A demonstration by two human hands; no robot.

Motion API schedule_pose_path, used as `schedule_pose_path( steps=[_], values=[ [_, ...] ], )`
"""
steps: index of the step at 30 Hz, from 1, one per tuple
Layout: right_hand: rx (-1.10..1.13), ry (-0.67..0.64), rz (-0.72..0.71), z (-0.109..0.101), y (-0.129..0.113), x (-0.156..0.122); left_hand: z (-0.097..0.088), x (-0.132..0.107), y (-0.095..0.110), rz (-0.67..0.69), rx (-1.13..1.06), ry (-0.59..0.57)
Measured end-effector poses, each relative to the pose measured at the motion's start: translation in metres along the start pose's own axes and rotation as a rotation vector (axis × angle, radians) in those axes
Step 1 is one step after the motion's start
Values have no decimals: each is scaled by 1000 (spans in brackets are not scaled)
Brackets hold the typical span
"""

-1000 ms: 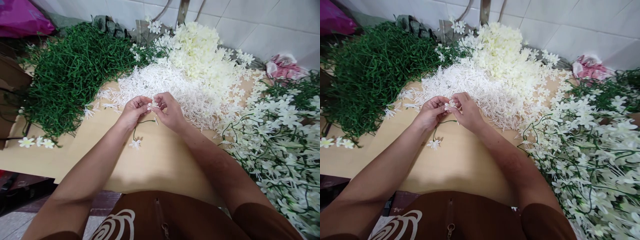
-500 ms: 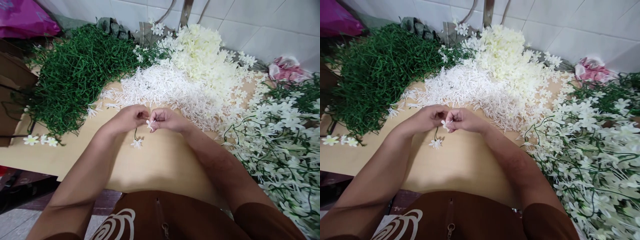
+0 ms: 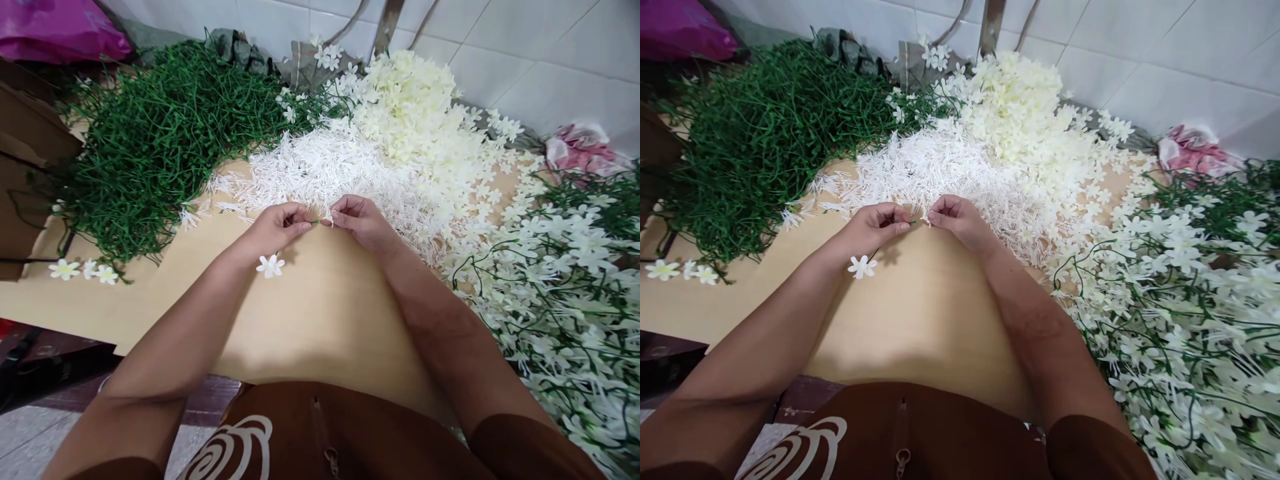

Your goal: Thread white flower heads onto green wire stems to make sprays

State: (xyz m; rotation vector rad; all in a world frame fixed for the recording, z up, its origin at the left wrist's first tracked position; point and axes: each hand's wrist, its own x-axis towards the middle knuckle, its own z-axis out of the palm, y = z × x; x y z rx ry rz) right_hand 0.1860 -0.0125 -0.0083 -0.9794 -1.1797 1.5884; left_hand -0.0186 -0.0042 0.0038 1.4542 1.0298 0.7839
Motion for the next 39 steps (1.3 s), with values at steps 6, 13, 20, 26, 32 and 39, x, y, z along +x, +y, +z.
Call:
schedule_pose_path(
  steps=[6,13,20,26,32,39],
  values=[
    [-19,-1,-25,7,1,-1,3,0,6,-43,-103,4],
    [-55,17,-62,13,0,-2,4,0,3,-70,-110,-24],
    [-150,76,-152,18,3,-2,8,-2,3,-56,-112,43],
    [-201,30,-128,18,7,-3,11,0,-3,-36,-106,90],
    [-245,71,-139,18,14,-3,15,3,0,-49,-48,102],
    [-176,113,-107,18,11,-3,21,2,3,-78,-92,81]
  ],
)
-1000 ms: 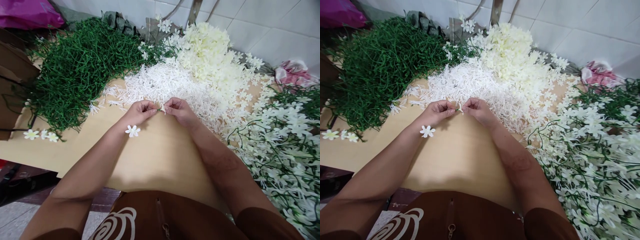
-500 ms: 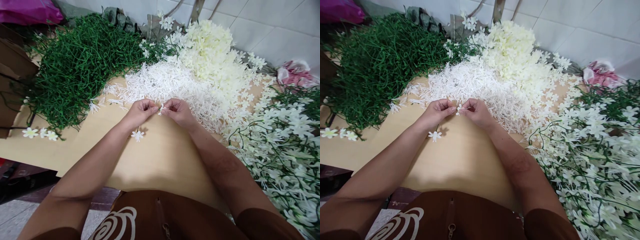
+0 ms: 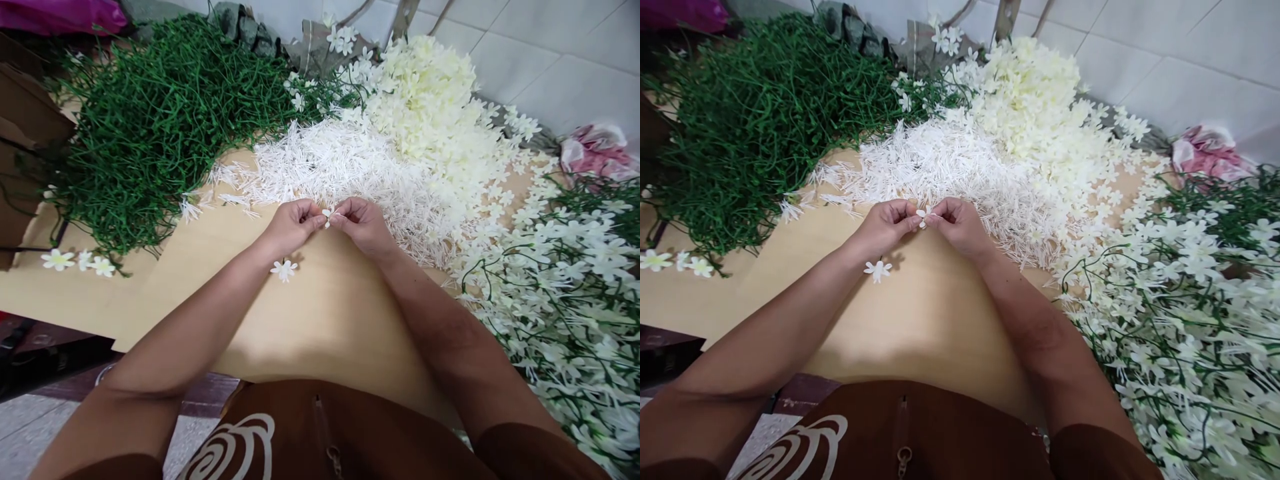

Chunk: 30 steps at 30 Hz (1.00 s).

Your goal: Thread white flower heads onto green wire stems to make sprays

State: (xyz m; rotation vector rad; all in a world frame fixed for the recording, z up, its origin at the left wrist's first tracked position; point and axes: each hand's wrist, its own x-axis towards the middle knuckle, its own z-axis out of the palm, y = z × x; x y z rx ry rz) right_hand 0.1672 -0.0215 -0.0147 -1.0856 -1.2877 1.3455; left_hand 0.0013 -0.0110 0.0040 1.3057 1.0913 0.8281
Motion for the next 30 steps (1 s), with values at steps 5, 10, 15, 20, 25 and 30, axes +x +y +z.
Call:
schedule_pose_path(
  steps=[5,10,15,20,25,30],
  values=[
    [21,-39,3,-4,-3,1,-1,1,-1,5,-97,3],
    [32,-44,17,-4,-2,2,0,2,-2,-12,-120,43],
    [42,-34,36,-3,-4,2,2,3,-1,9,-75,68],
    [36,-39,38,-5,-5,2,2,3,2,26,-10,61],
    [14,-77,35,-7,-5,2,2,3,6,9,22,31],
    [-10,-51,11,-4,-5,2,1,2,6,14,43,27]
  ],
)
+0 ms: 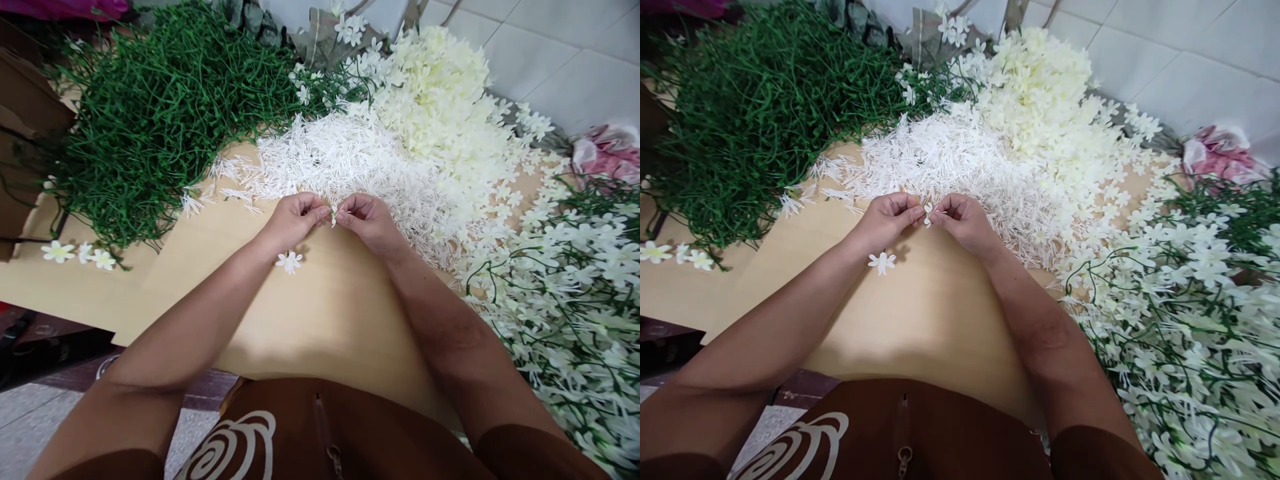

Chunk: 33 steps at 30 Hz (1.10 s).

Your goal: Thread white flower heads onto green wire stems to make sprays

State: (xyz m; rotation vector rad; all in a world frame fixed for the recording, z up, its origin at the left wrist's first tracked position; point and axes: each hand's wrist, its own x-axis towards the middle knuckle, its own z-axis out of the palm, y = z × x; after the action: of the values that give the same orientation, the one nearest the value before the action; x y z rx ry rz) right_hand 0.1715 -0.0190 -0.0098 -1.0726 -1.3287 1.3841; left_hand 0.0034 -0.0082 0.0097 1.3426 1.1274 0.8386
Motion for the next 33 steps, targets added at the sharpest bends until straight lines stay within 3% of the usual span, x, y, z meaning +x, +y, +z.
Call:
schedule_pose_path(
  steps=[11,19,33],
  values=[
    [-15,34,0,5,2,-2,1,1,-4,7,-8,-29],
    [55,-57,86,2,2,2,-4,4,-1,-2,-1,-111],
    [35,-27,53,9,4,1,-5,5,-8,8,-8,-127]
  ],
)
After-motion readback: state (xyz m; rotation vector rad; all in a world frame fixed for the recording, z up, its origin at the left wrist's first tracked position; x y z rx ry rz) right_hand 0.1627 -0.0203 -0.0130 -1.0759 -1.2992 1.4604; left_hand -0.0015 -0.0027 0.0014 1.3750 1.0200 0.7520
